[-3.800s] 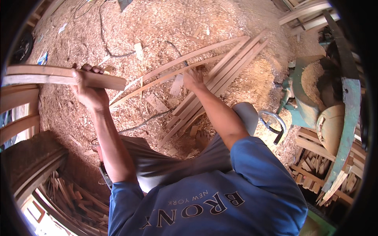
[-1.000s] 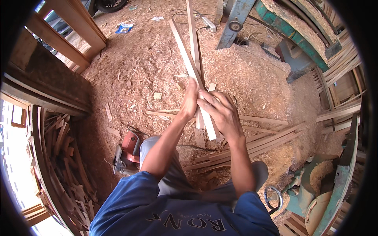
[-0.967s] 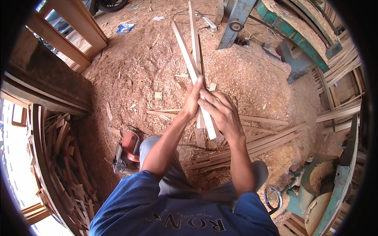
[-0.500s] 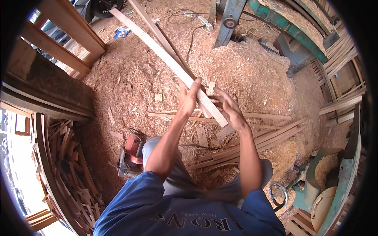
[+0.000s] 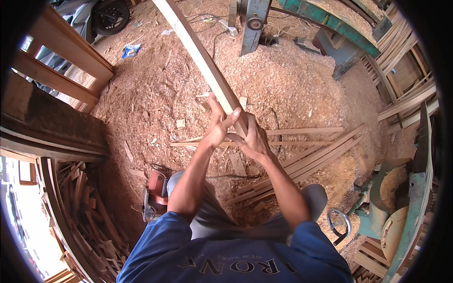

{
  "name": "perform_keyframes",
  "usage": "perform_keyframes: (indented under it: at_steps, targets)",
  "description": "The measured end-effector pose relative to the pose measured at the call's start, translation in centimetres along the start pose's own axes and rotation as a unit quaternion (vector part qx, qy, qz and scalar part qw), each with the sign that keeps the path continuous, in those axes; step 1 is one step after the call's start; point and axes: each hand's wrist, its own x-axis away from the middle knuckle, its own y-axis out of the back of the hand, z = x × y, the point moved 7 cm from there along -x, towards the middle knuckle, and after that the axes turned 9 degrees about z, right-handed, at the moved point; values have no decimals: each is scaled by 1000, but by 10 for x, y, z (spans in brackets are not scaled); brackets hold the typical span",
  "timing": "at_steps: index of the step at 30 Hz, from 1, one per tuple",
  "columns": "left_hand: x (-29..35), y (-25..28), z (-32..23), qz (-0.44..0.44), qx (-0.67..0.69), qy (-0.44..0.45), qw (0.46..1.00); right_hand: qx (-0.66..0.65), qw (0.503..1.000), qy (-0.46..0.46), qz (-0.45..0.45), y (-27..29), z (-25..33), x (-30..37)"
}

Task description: The person assembles small wooden pieces on a workbench, using a hammer to tap them into place. They handle several pieces, aligning and securing them together.

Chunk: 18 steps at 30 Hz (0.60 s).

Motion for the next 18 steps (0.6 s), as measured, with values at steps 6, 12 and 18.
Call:
perform_keyframes:
  at_steps: [6,12,18]
  targets:
    - [0,12,-4,-173,310,-58,933,186,977,41,-99,2,9,13]
    - [14,33,14,-288,312,0,905,189,964,113,-148,2,32,16]
    - [11,42,21,-184,103,66,975,-136,987,-63,61,-13,18,9]
